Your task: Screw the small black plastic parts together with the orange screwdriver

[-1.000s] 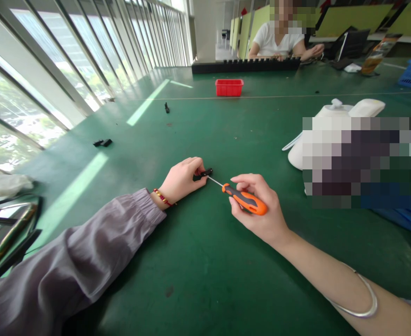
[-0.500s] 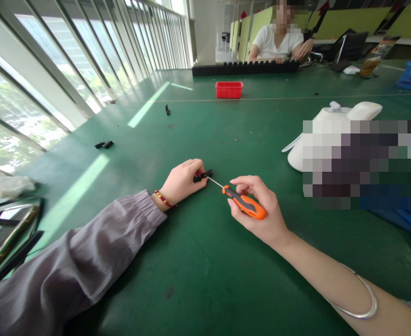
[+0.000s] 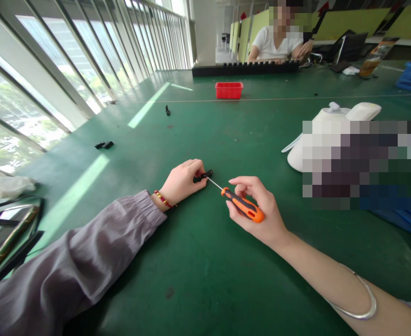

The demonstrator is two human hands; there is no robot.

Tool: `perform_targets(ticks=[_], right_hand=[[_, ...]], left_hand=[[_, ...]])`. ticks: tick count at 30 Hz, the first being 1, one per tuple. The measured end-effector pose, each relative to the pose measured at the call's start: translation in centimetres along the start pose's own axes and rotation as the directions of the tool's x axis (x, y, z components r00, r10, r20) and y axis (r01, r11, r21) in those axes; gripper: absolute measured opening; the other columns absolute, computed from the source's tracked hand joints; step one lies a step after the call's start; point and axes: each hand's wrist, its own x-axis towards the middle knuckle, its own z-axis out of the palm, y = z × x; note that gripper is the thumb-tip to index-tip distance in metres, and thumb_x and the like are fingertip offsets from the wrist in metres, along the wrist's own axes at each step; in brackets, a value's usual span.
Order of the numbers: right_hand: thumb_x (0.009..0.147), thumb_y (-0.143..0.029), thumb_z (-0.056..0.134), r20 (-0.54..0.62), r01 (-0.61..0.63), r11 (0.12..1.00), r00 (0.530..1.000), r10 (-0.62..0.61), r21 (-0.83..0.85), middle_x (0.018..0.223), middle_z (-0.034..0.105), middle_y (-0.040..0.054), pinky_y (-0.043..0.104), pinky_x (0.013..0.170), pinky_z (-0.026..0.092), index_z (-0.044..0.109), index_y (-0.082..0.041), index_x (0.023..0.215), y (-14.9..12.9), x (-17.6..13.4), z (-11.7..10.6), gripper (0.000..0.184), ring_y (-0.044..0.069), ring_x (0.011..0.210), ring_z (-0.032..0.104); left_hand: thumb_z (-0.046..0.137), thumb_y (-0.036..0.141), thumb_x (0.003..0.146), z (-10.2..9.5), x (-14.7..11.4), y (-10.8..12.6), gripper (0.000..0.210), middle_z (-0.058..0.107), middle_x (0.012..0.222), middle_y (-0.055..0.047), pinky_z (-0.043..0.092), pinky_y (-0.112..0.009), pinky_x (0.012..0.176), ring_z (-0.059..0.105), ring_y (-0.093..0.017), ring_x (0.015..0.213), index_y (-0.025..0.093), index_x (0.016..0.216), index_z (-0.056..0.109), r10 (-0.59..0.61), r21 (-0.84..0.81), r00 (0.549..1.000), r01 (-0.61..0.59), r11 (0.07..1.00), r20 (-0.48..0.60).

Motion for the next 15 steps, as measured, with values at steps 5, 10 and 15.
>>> perform_targets(ticks=[5,10,15], right_hand=[[0.079,-0.019,0.064,0.082,-0.044,0.999,0.996,0.046,-0.022,0.066,0.052,-0.0056,0.021,0.05,0.043,0.054,-0.023,0.102,-0.08,-0.02,-0.16,0.025,0.008,0.052,0.052],[0.076,-0.015,0.066,-0.035,-0.021,0.999,0.999,0.02,-0.037,0.075,0.056,-0.0028,0.021,0.058,0.049,0.054,-0.023,0.102,-0.22,-0.1,-0.21,0.03,0.01,0.064,0.06],[0.076,-0.015,0.066,-0.013,-0.008,1.0,1.0,0.008,0.007,0.079,0.053,-0.002,0.023,0.065,0.052,0.052,-0.023,0.109,-0.02,0.01,-0.16,0.036,0.011,0.07,0.059]], left_hand=[[0.054,0.018,0.076,-0.04,-0.08,0.05,0.007,0.059,0.078,-0.001,0.04,-0.026,0.062,0.054,-0.015,0.073,0.019,0.074,0.047,-0.001,0.001,1.0,0.001,1.0,-0.003],[0.054,0.018,0.076,-0.04,-0.07,0.07,0.008,0.059,0.077,0.0,0.04,-0.025,0.062,0.054,-0.015,0.073,0.019,0.074,0.047,0.004,-0.005,1.0,-0.004,1.0,-0.009],[0.054,0.018,0.076,0.05,-0.06,0.01,0.008,0.058,0.077,0.0,0.04,-0.026,0.062,0.054,-0.014,0.072,0.019,0.073,0.047,0.001,-0.007,1.0,-0.001,1.0,-0.015]])
